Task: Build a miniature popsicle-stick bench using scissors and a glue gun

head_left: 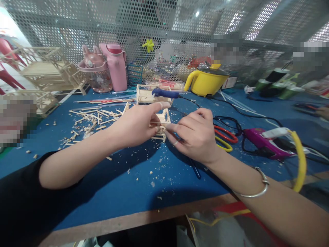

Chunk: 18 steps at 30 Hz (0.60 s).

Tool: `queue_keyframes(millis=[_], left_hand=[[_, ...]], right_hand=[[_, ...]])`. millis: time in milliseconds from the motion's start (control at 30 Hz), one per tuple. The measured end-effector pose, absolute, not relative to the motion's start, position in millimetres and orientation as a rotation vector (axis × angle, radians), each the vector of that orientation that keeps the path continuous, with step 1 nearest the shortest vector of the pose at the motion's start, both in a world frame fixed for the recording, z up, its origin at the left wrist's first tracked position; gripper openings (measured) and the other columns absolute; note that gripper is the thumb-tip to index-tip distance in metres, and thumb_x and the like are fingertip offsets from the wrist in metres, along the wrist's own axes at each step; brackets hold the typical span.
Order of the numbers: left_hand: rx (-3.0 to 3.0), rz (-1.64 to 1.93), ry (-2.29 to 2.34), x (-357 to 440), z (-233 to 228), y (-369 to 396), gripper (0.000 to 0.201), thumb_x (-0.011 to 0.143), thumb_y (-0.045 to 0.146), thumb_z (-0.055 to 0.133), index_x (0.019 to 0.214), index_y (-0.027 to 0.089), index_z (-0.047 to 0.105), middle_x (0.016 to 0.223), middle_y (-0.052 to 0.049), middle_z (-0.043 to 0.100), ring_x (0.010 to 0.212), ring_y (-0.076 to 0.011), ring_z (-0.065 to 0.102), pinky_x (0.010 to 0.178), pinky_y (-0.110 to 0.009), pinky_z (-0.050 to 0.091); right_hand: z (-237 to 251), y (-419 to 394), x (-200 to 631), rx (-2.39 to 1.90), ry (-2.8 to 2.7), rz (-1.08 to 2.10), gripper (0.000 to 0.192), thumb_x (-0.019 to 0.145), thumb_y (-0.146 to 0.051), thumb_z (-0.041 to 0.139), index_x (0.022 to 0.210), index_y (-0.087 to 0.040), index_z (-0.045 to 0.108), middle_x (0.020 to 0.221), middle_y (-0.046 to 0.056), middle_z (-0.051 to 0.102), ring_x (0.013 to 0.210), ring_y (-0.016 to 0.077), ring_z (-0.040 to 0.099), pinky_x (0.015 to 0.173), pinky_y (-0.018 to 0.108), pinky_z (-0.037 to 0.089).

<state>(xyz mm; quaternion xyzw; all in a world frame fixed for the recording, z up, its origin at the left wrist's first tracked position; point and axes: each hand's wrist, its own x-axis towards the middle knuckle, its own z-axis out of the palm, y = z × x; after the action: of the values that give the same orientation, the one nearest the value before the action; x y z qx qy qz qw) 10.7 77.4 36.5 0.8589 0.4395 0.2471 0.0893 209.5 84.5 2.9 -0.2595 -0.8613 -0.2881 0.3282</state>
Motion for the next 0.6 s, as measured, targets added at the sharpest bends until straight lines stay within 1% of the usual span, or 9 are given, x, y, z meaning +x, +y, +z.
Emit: queue_keyframes(millis=[100, 233, 300, 367, 433, 467, 533, 600], left_hand=[[2.548, 0.748, 1.300, 11.2, 35.2, 77.8, 0.056, 0.076, 0.020, 0.056, 0.132, 0.020, 0.046, 0.087, -0.003, 0.071, 0.081, -0.0168, 0.066, 0.073, -0.026, 0.046], [2.531, 0.764, 1.292, 11.5, 33.1, 78.0, 0.057, 0.075, 0.019, 0.056, 0.132, 0.021, 0.046, 0.086, -0.003, 0.071, 0.081, -0.0176, 0.066, 0.074, -0.027, 0.046], [2.530, 0.762, 1.273, 9.5, 35.0, 77.2, 0.058, 0.074, 0.019, 0.056, 0.131, 0.021, 0.046, 0.091, -0.004, 0.070, 0.085, -0.0183, 0.065, 0.076, -0.028, 0.047], [2.543, 0.783, 1.257, 5.8, 40.7, 74.6, 0.058, 0.072, 0.018, 0.057, 0.129, 0.021, 0.048, 0.101, -0.005, 0.068, 0.092, -0.0199, 0.064, 0.080, -0.029, 0.047], [2.527, 0.909, 1.277, 1.6, 48.8, 69.2, 0.053, 0.072, 0.017, 0.056, 0.125, 0.020, 0.052, 0.108, -0.006, 0.066, 0.098, -0.0210, 0.061, 0.084, -0.031, 0.047], [2.488, 1.022, 1.304, 0.3, 52.4, 65.2, 0.049, 0.074, 0.017, 0.054, 0.124, 0.020, 0.053, 0.109, -0.005, 0.065, 0.099, -0.0206, 0.060, 0.085, -0.031, 0.047], [2.341, 1.265, 1.347, 0.4, 56.0, 54.5, 0.041, 0.079, 0.018, 0.050, 0.120, 0.019, 0.055, 0.103, -0.004, 0.066, 0.095, -0.0187, 0.060, 0.083, -0.030, 0.047], [2.183, 1.375, 1.296, 5.1, 52.1, 41.1, 0.034, 0.082, 0.021, 0.051, 0.116, 0.019, 0.058, 0.094, -0.004, 0.067, 0.086, -0.0167, 0.061, 0.077, -0.028, 0.049]], right_hand=[[0.7, 85.3, 208.9, -0.676, -2.277, -0.772, 0.016, 0.086, -0.030, 0.055, 0.087, -0.022, 0.069, 0.065, 0.000, 0.060, 0.068, 0.0149, 0.044, 0.076, 0.036, 0.028], [-0.4, 84.4, 204.9, -0.709, -2.281, -0.748, 0.017, 0.088, -0.030, 0.054, 0.084, -0.022, 0.068, 0.064, 0.000, 0.061, 0.067, 0.0147, 0.043, 0.076, 0.036, 0.028], [0.2, 83.9, 204.4, -0.712, -2.282, -0.737, 0.018, 0.088, -0.029, 0.053, 0.082, -0.021, 0.068, 0.064, 0.000, 0.060, 0.066, 0.0143, 0.044, 0.075, 0.036, 0.029], [2.0, 83.6, 206.6, -0.694, -2.279, -0.729, 0.020, 0.089, -0.030, 0.052, 0.081, -0.021, 0.068, 0.063, 0.000, 0.060, 0.065, 0.0139, 0.045, 0.076, 0.036, 0.029], [5.5, 83.0, 211.0, -0.674, -2.254, -0.705, 0.019, 0.088, -0.031, 0.052, 0.083, -0.022, 0.068, 0.064, -0.001, 0.061, 0.065, 0.0137, 0.047, 0.077, 0.036, 0.030], [7.9, 82.1, 213.3, -0.665, -2.229, -0.684, 0.018, 0.088, -0.031, 0.053, 0.084, -0.022, 0.068, 0.064, -0.001, 0.061, 0.066, 0.0137, 0.048, 0.078, 0.037, 0.030], [13.6, 77.7, 215.9, -0.655, -2.171, -0.604, 0.015, 0.086, -0.030, 0.056, 0.083, -0.023, 0.068, 0.064, -0.001, 0.061, 0.066, 0.0134, 0.050, 0.081, 0.038, 0.030], [20.0, 68.2, 214.2, -0.679, -2.117, -0.426, 0.012, 0.084, -0.029, 0.059, 0.080, -0.022, 0.067, 0.064, -0.002, 0.062, 0.065, 0.0128, 0.051, 0.081, 0.037, 0.032]])
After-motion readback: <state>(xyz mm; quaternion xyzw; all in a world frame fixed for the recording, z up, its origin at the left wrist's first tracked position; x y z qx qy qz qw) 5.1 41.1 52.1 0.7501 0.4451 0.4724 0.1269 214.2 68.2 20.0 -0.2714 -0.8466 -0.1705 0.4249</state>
